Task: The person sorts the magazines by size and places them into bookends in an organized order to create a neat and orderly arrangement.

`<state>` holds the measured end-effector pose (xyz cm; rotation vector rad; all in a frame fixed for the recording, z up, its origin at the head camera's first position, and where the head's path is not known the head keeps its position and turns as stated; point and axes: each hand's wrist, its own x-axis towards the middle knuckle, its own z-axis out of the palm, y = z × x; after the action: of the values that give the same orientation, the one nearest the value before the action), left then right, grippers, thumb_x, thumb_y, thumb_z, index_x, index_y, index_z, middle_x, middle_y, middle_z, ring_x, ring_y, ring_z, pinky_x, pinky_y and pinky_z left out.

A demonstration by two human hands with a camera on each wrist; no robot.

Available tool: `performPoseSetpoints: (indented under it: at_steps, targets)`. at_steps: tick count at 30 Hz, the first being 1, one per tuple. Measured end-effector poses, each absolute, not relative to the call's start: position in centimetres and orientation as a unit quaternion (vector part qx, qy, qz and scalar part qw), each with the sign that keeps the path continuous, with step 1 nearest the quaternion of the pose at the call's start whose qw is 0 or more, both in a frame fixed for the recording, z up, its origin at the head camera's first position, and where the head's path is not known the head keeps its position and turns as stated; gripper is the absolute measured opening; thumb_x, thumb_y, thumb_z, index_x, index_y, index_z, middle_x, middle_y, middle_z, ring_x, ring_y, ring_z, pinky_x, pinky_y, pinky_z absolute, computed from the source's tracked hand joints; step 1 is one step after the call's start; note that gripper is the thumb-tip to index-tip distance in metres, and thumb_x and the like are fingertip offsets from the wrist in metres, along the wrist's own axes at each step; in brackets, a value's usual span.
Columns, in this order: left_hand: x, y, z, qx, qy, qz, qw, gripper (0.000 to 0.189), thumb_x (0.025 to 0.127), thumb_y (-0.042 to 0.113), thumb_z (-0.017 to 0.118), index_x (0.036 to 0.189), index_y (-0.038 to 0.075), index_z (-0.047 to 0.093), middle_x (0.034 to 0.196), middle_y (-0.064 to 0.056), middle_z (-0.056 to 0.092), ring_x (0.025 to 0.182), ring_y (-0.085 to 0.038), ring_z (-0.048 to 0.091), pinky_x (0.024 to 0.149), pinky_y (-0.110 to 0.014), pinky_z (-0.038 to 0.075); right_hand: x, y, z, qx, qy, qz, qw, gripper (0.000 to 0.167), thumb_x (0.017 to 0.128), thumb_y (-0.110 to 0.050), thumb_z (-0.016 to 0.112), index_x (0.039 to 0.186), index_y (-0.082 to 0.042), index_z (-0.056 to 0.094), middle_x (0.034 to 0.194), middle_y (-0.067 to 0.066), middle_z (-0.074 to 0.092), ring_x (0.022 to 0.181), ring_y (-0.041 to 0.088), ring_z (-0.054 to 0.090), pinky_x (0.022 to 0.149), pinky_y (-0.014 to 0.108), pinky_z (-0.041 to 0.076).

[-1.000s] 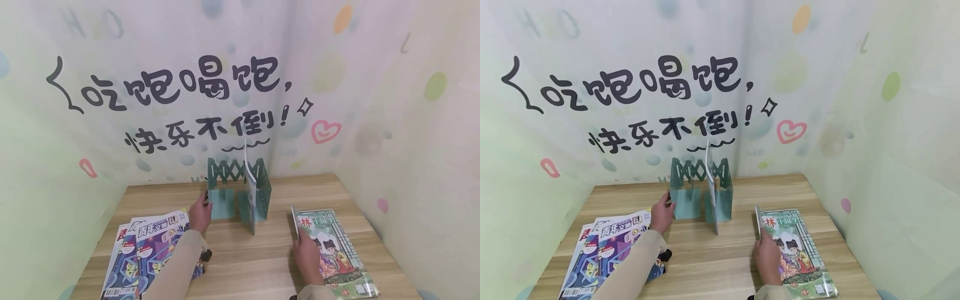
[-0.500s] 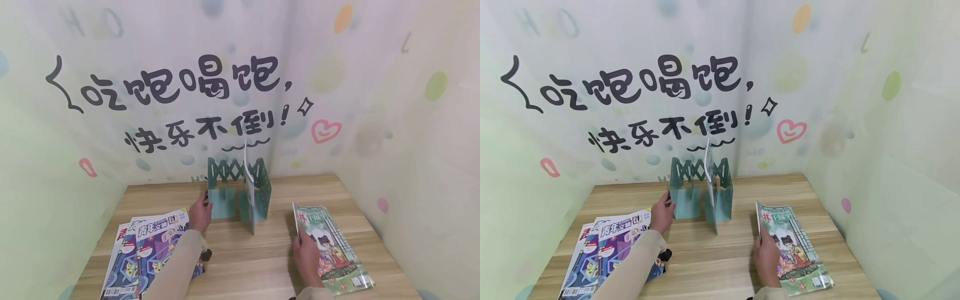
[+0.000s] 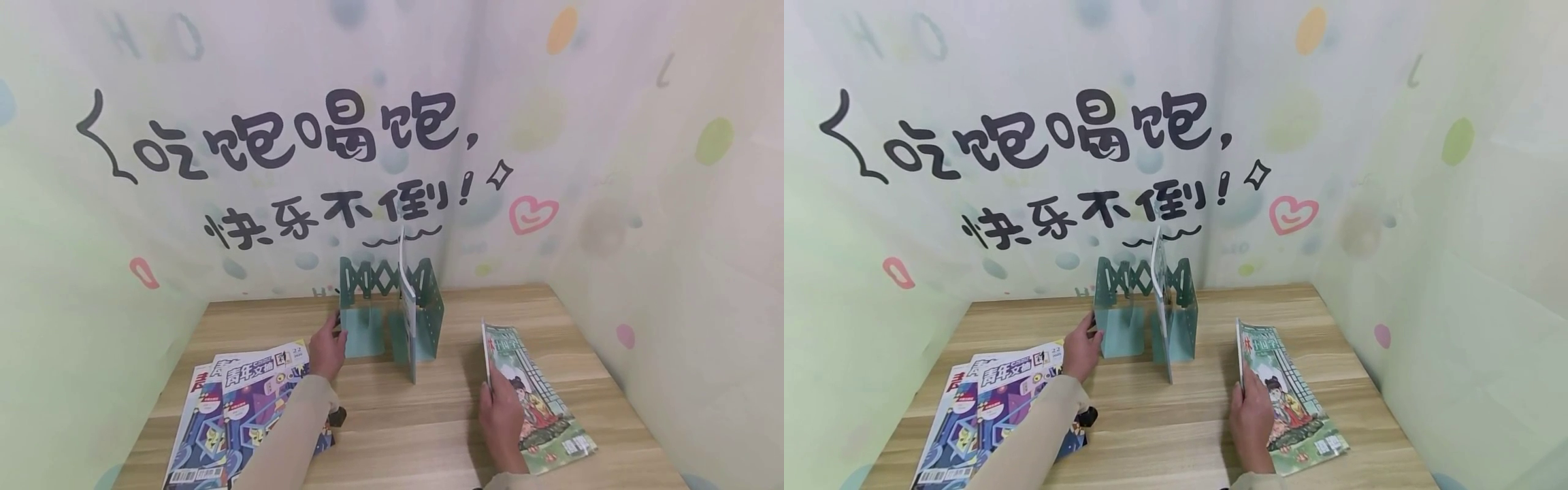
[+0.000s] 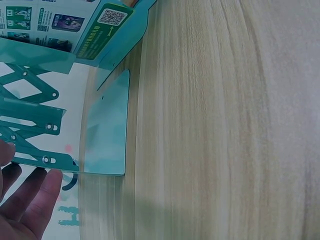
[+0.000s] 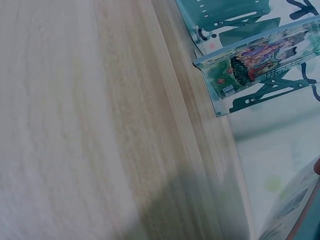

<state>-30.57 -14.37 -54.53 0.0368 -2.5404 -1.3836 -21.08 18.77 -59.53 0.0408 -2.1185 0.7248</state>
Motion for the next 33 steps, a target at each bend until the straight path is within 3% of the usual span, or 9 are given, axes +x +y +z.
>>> performPoseSetpoints:
  at_steps: [12, 20, 27, 33]
  targets:
    - [-30.8, -14.3, -54.8, 0.019, -0.871, -0.473, 0.132, 0.052, 0.098, 0.011, 0.057, 0.147, 0.010, 0.040, 0.139, -0.016, 0.053, 0.111, -0.031, 0.062, 0.087, -0.040, 0.055, -20.5, 18.3, -58.1, 0.053, -0.790, 0.307, 0.528, 0.044, 0.074, 0.005, 0.064, 0.119, 0.003, 0.066, 0.102, 0.022, 0.067, 0.086, 0.041, 0.061, 0.074, 0.045, 0.045]
    - [-31.0, -14.4, -55.0, 0.016, -0.873, -0.469, 0.137, 0.051, 0.098, 0.010, 0.057, 0.146, 0.009, 0.041, 0.138, -0.016, 0.053, 0.111, -0.031, 0.062, 0.087, -0.039, 0.055, -20.2, 18.0, -57.2, 0.062, -0.771, 0.305, 0.556, 0.041, 0.076, 0.001, 0.063, 0.117, 0.007, 0.066, 0.099, 0.023, 0.067, 0.084, 0.041, 0.060, 0.075, 0.039, 0.043]
    - [-30.9, -14.2, -54.8, 0.022, -0.873, -0.468, 0.133, 0.052, 0.097, 0.011, 0.058, 0.146, 0.011, 0.041, 0.137, -0.016, 0.054, 0.111, -0.030, 0.062, 0.087, -0.039, 0.055, -20.0, 18.0, -56.4, 0.073, -0.750, 0.321, 0.574, 0.039, 0.078, -0.001, 0.061, 0.116, 0.008, 0.066, 0.103, 0.025, 0.067, 0.083, 0.040, 0.060, 0.090, 0.013, 0.038]
    - [-30.9, -14.3, -54.8, 0.019, -0.873, -0.471, 0.128, 0.051, 0.098, 0.011, 0.057, 0.146, 0.009, 0.041, 0.137, -0.017, 0.054, 0.112, -0.030, 0.061, 0.089, -0.040, 0.054, -20.3, 17.9, -55.9, 0.091, -0.729, 0.332, 0.592, 0.039, 0.076, 0.000, 0.061, 0.114, 0.009, 0.067, 0.103, 0.024, 0.068, 0.082, 0.040, 0.061, 0.095, 0.013, 0.038]
